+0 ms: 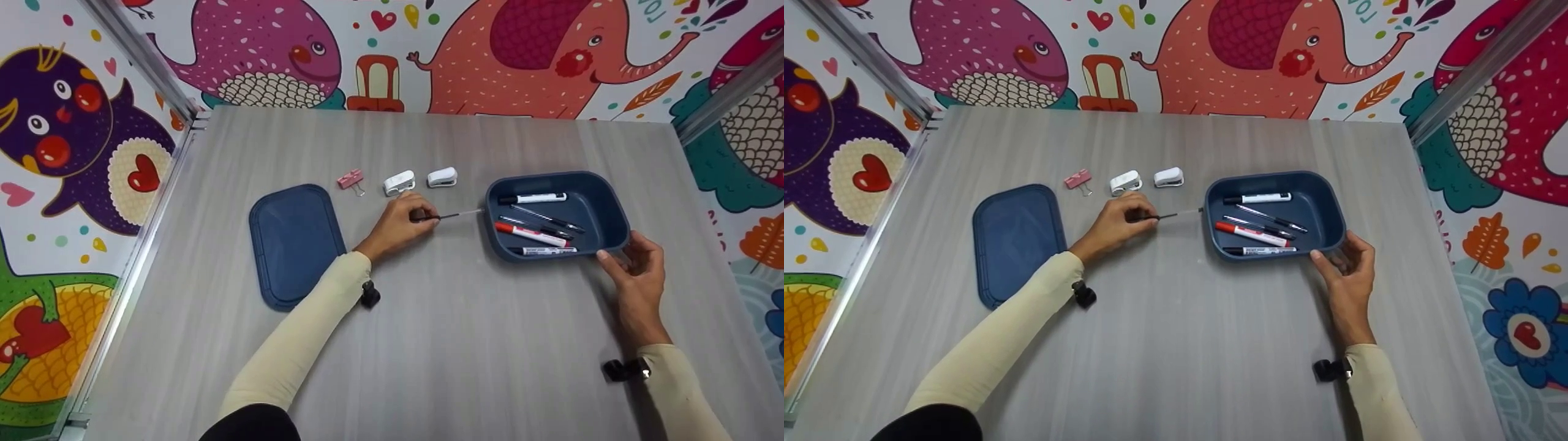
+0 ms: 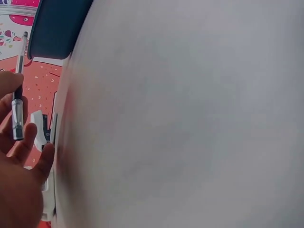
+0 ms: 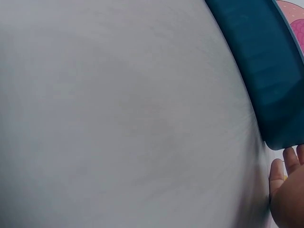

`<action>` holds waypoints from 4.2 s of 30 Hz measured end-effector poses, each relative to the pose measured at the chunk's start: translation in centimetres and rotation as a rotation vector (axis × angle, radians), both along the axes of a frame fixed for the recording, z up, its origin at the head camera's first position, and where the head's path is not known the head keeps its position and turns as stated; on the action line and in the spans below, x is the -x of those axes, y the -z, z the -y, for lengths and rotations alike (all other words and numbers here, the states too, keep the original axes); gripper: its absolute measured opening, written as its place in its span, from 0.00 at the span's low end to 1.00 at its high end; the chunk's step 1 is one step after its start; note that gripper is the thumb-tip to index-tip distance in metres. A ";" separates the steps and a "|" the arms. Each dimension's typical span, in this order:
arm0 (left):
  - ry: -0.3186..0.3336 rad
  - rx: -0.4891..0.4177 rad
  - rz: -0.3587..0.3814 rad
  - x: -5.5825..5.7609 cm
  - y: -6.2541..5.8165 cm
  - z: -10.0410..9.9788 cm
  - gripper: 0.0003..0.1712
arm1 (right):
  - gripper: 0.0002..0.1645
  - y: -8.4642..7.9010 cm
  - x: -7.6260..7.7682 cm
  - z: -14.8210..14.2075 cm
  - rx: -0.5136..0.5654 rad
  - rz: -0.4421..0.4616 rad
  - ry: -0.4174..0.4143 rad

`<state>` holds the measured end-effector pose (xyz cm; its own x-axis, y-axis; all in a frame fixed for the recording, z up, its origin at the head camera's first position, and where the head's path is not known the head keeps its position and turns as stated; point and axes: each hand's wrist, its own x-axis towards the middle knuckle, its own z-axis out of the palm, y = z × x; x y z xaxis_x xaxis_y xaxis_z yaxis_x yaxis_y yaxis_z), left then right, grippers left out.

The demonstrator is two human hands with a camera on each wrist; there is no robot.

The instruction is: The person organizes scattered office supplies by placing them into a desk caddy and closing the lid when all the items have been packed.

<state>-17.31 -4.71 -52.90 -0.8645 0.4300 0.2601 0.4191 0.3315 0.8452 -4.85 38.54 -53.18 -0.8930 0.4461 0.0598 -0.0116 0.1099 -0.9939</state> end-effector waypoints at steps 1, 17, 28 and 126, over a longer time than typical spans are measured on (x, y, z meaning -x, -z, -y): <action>-0.005 -0.004 0.001 0.0 0.0 -0.1 0.07 | 0.41 0.0 0.0 0.0 0.001 0.001 0.000; 0.003 -0.084 -0.066 0.4 -0.7 -3.1 0.05 | 0.42 0.2 -0.2 -0.1 0.017 0.014 -0.002; 0.026 -0.146 -0.033 0.5 -1.5 -4.9 0.05 | 0.42 0.3 -0.2 0.0 -0.009 0.051 -0.001; 0.126 -0.125 -0.097 0.2 -3.1 -10.5 0.06 | 0.37 -1.2 0.3 0.4 -0.314 0.106 -0.074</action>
